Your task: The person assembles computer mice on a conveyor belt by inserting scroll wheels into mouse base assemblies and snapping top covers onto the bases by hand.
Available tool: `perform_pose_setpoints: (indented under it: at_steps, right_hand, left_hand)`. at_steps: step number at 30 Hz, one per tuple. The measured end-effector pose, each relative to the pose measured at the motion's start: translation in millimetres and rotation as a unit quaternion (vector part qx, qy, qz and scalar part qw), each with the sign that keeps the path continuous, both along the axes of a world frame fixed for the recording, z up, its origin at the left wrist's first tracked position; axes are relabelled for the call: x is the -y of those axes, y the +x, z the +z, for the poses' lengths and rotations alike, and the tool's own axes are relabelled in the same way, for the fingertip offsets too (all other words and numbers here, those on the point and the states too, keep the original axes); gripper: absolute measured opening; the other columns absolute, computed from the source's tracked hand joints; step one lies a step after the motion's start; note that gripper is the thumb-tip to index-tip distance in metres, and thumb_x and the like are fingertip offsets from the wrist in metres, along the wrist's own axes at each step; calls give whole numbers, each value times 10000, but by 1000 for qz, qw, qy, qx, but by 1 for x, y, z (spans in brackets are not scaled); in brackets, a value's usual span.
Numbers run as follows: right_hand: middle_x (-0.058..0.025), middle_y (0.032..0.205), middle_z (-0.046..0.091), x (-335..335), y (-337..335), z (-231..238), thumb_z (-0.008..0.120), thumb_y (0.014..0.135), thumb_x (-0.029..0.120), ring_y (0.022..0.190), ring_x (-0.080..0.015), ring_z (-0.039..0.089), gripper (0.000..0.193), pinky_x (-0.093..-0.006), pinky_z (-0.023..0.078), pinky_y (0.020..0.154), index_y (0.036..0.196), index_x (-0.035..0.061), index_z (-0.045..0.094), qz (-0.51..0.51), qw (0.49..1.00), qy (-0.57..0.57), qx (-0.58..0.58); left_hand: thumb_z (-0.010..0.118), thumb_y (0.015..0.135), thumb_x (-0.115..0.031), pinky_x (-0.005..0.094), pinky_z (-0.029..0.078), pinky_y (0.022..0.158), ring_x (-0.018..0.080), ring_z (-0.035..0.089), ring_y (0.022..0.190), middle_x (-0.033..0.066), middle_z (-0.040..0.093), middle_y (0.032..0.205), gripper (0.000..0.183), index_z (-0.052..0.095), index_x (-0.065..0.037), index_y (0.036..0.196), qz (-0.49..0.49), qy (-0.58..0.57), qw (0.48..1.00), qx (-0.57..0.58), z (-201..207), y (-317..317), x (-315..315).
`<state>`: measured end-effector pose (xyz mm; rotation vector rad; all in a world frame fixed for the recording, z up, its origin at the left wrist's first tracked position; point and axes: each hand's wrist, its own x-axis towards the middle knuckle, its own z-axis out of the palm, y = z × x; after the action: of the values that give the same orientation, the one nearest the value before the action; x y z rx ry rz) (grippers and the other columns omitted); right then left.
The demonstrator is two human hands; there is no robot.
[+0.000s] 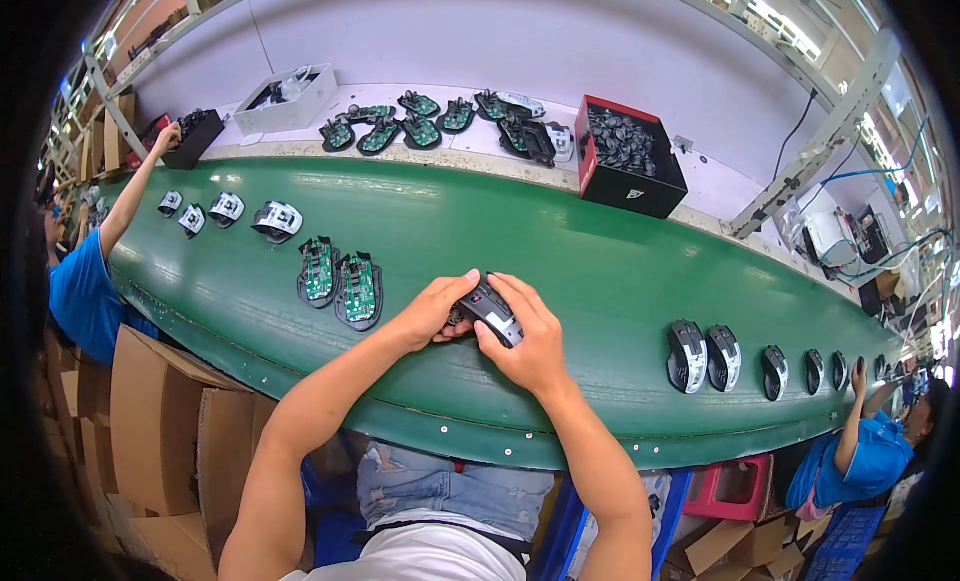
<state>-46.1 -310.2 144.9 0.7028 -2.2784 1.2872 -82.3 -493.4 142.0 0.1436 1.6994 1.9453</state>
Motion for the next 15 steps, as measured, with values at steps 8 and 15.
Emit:
perform_pose_setpoints:
  at_steps: [8, 15]
  right_hand:
    - [-191, 1197, 654, -26, -11, 6, 752, 754, 199, 1086, -363, 647, 477, -405, 511, 959, 1181, 13, 651, -167, 980, 107, 24]
    - [-171, 1322, 566, -80, 7, 16, 767, 758, 246, 1233, -376, 501, 450, -485, 433, 1028, 1139, 27, 674, -391, 873, 255, 144]
  left_hand:
    - [393, 1041, -502, 244, 269, 360, 98, 416, 432, 19, 486, 570, 512, 564, -55, 859, 105, -23, 993, -49, -11, -13, 14]
    - [348, 1037, -508, 221, 273, 351, 106, 502, 497, 58, 594, 767, 474, 533, -71, 1059, 55, 130, 989, 39, 1, -16, 24]
